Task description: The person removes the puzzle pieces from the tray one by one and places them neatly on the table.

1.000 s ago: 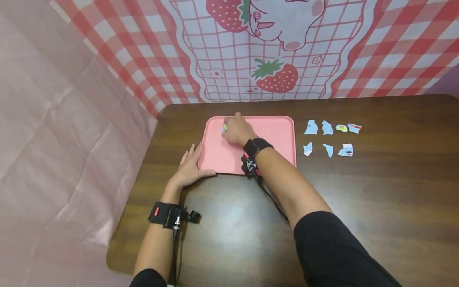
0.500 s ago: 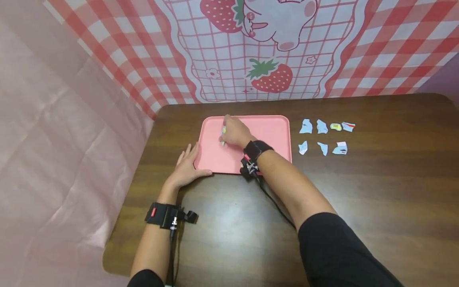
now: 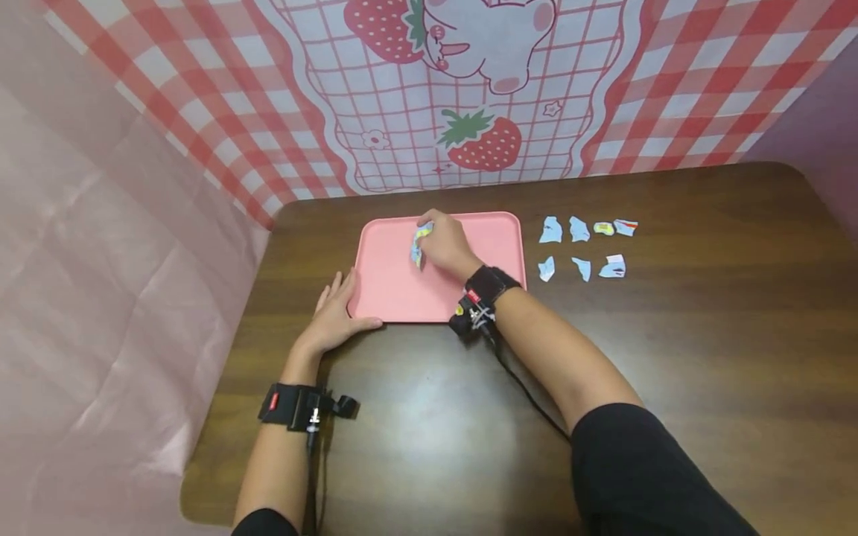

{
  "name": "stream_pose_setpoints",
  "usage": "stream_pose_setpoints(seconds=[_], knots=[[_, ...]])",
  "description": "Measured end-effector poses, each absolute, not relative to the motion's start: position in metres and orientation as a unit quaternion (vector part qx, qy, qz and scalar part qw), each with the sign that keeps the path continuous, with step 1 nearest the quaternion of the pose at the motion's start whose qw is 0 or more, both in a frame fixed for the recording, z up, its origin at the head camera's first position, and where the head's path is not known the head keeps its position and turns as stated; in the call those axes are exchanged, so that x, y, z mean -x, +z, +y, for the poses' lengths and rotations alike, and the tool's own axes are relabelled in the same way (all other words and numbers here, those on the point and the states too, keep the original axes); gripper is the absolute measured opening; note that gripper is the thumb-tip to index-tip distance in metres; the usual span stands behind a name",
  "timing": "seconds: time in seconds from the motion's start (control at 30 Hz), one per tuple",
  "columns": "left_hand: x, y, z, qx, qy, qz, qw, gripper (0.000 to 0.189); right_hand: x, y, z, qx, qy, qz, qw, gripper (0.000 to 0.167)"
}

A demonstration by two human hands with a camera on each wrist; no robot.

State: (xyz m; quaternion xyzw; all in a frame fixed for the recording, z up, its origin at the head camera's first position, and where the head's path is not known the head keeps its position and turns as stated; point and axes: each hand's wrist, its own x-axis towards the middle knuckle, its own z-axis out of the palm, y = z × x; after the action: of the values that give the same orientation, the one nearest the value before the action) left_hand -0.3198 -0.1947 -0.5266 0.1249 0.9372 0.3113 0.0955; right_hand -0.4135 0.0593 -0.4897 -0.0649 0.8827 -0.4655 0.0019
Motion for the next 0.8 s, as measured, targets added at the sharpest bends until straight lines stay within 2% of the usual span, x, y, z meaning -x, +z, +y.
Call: stream_pose_setpoints(seconds=[0.1, 0.3, 0.53, 0.8], knots=[[0.321, -0.525, -0.194, -0.124, 0.311, 0.938, 0.093, 0.122, 0.409, -0.483, 0.068, 0.065, -0.472, 0.879, -0.001, 0.037], [0.324, -0.522, -0.193, -0.128, 0.317, 0.935, 0.096, 0.124, 0.39, -0.463, 0.091, 0.071, -0.503, 0.862, -0.01, 0.059], [0.321, -0.519, -0.199, -0.119, 0.318, 0.936, 0.094, 0.124, 0.375, -0.449, 0.109, 0.074, -0.543, 0.836, -0.019, 0.06], [0.319, -0.525, -0.193, -0.124, 0.311, 0.936, 0.105, 0.124, 0.357, -0.458, 0.147, 0.047, -0.541, 0.839, -0.032, 0.06]])
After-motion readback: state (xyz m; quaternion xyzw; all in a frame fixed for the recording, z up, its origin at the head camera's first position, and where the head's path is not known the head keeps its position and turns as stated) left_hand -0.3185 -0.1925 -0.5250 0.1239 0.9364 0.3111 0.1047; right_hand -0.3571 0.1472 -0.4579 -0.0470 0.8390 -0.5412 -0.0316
